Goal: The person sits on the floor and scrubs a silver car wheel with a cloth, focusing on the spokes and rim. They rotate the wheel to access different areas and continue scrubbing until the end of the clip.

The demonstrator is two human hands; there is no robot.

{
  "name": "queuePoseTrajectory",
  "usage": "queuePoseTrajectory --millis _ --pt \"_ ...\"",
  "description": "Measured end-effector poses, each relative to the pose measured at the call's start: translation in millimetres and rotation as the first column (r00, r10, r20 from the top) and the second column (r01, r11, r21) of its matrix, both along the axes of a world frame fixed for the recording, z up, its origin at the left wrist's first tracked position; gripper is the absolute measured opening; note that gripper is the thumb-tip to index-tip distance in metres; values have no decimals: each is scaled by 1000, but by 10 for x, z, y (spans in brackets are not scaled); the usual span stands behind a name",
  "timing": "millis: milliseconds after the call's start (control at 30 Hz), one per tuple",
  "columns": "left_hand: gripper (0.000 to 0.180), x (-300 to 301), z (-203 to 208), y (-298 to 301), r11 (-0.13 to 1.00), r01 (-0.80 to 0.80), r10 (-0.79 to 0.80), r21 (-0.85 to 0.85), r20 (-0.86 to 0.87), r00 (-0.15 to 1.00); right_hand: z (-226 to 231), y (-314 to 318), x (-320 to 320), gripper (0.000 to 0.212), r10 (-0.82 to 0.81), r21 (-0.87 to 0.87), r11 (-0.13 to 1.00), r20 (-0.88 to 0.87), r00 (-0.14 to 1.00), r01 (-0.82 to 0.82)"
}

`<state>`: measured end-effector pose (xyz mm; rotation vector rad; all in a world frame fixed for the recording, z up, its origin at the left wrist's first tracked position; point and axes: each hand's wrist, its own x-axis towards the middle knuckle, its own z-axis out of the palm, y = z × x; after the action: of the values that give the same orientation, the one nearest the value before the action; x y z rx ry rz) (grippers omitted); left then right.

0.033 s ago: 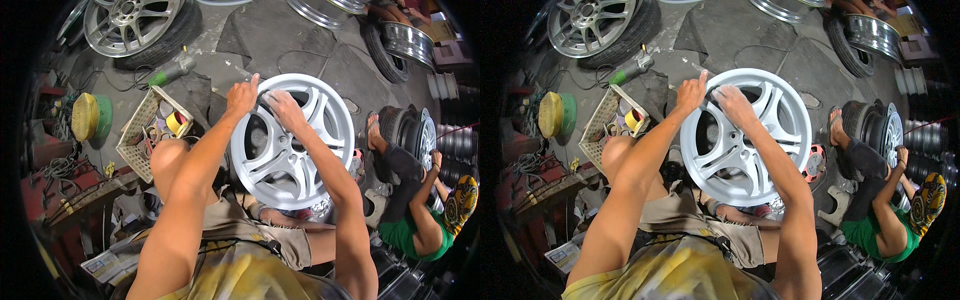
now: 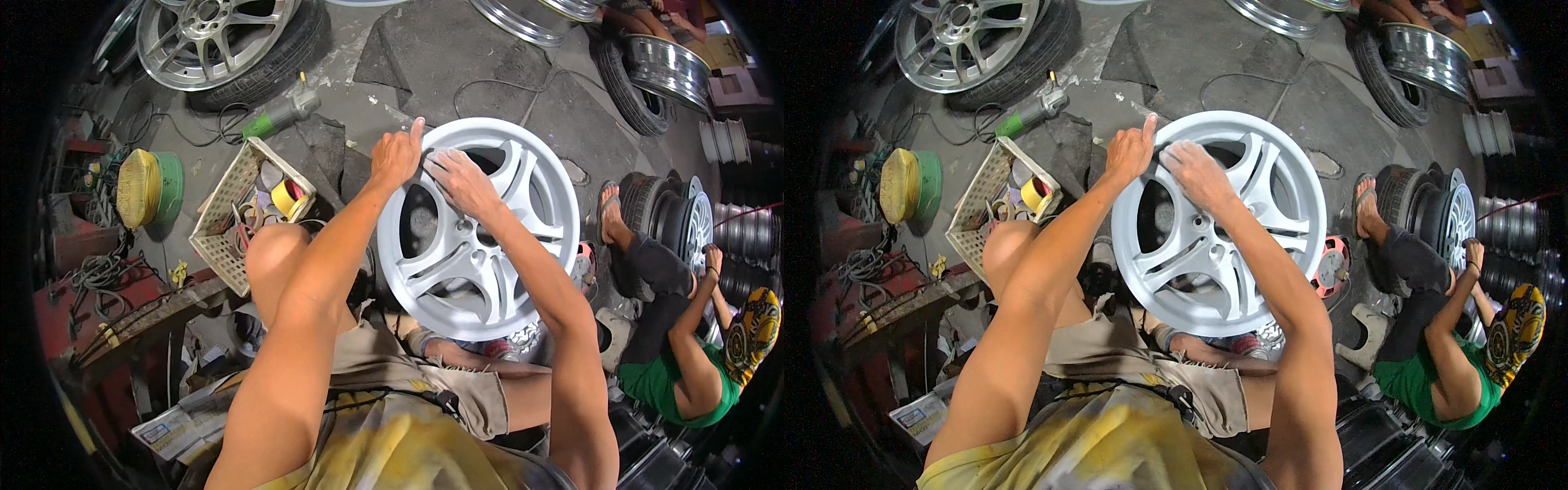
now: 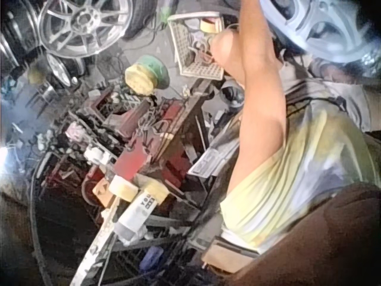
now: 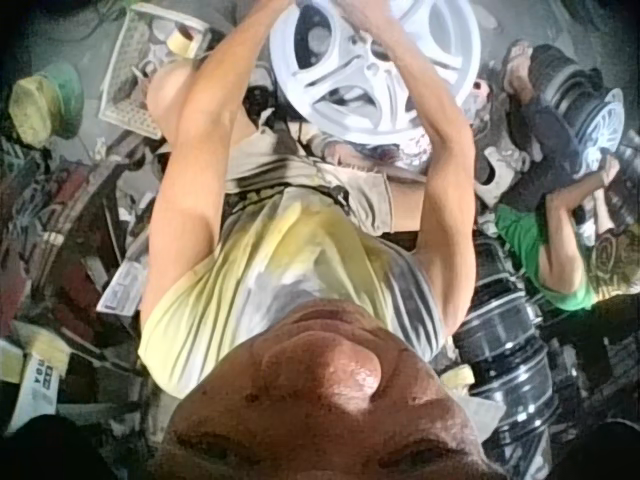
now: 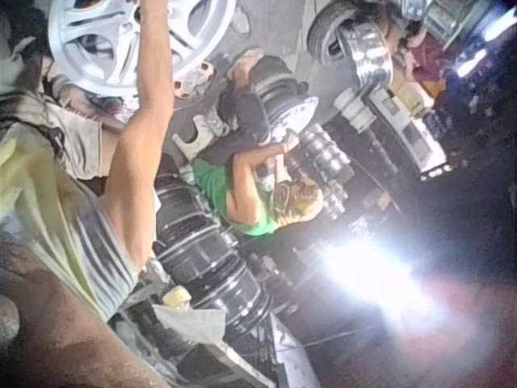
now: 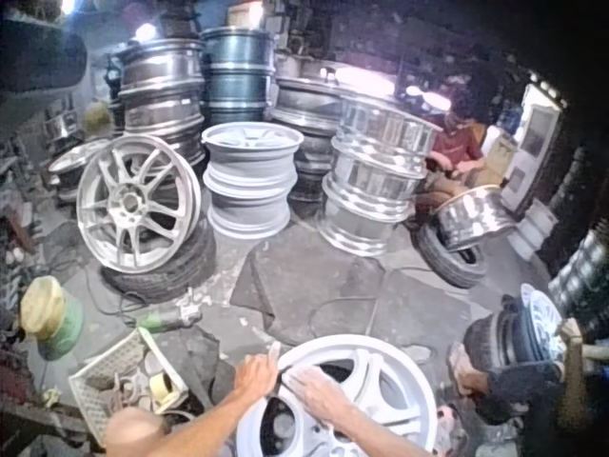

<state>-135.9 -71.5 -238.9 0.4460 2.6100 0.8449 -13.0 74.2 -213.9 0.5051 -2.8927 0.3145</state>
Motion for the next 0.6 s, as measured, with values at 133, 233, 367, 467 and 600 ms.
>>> queuePoseTrajectory --millis 133,233,367,467,600 --pt "87 45 147 -8 1000 9 -9 -1 38 999 -1 56 -27 34 -42 -29 999 -2 999 42" --pt "87 47 29 4 1000 -5 5 8 13 1000 3 24 104 41 -18 -19 1000 0 1000 18" --pt "87 21 44 -1 1000 2 -3 14 38 999 113 -28 297 51 -20 -13 1000 35 999 21" --pt "86 6 38 -9 1000 -5 4 18 39 999 17 -159 1 51 -98 94 992 138 986 85" --pt "85 52 42 14 1000 7 -7 18 -1 1000 -54 -55 265 54 -75 -94 992 57 996 80"
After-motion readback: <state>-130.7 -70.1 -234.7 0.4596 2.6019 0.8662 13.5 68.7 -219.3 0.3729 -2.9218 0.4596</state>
